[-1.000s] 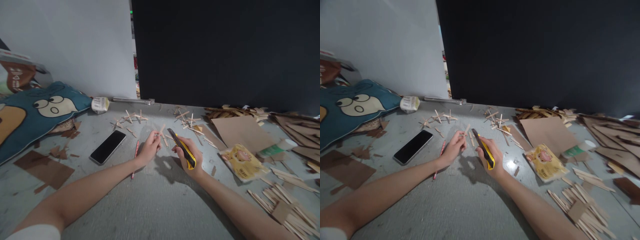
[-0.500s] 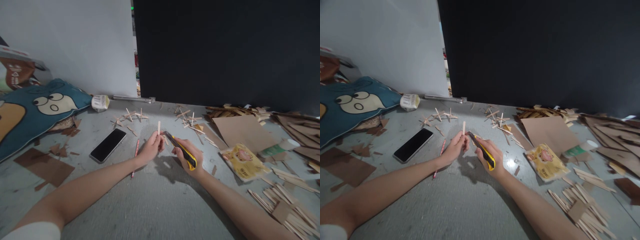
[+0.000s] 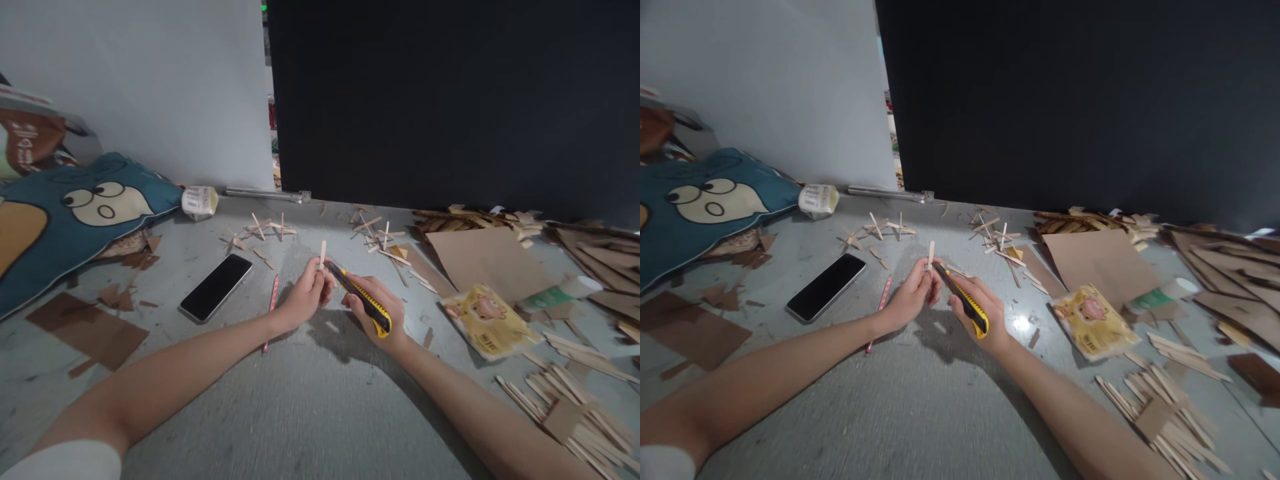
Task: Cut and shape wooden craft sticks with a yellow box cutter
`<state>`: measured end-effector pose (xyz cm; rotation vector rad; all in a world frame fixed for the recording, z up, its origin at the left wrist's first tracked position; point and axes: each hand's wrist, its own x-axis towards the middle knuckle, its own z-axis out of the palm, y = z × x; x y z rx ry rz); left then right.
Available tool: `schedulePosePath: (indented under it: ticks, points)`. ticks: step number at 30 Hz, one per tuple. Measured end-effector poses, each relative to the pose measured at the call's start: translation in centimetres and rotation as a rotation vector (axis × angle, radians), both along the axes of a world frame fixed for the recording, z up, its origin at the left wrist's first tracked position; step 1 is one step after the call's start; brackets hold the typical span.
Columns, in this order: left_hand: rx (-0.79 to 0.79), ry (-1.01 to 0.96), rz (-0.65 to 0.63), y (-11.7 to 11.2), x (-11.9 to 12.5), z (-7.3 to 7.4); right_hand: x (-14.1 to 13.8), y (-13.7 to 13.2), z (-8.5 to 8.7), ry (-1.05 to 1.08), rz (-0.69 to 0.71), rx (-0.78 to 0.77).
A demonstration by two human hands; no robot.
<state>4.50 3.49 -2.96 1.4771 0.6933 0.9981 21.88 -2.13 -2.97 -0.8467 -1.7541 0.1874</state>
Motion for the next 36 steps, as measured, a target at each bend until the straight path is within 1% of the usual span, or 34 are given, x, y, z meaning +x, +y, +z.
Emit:
schedulePosePath:
  ticks: [5, 11, 16, 20, 24, 28, 33, 36]
  points:
    - [0.019, 0.02, -0.001, 0.0, -0.1, -0.1, 0.0, 0.0, 0.2, -0.009, 0.002, -0.007]
    - [0.049, 0.071, 0.019, 0.0, -0.1, -0.3, 0.1, -0.1, 0.3, 0.0, 0.006, -0.056]
    - [0.082, 0.101, 0.022, -0.1, -0.1, -0.2, 0.1, -0.1, -0.1, 0.025, -0.001, -0.078]
    - [0.152, 0.178, 0.027, -0.1, -0.3, 0.0, 0.1, 0.0, -0.6, 0.084, 0.01, -0.102]
    - [0.197, 0.24, 0.045, -0.1, -0.4, 0.1, 0.0, 0.1, -1.0, 0.109, 0.004, -0.085]
    - [0.197, 0.272, 0.047, -0.1, -0.5, 0.0, -0.2, 0.0, -1.1, 0.125, -0.009, -0.1]
    - [0.21, 0.333, 0.054, 0.0, -0.6, -0.3, -0.9, -0.5, -1.0, 0.141, -0.059, -0.135]
    - [0.186, 0.344, 0.047, 0.2, -0.6, -0.5, -1.2, -0.7, -0.9, 0.145, -0.078, -0.155]
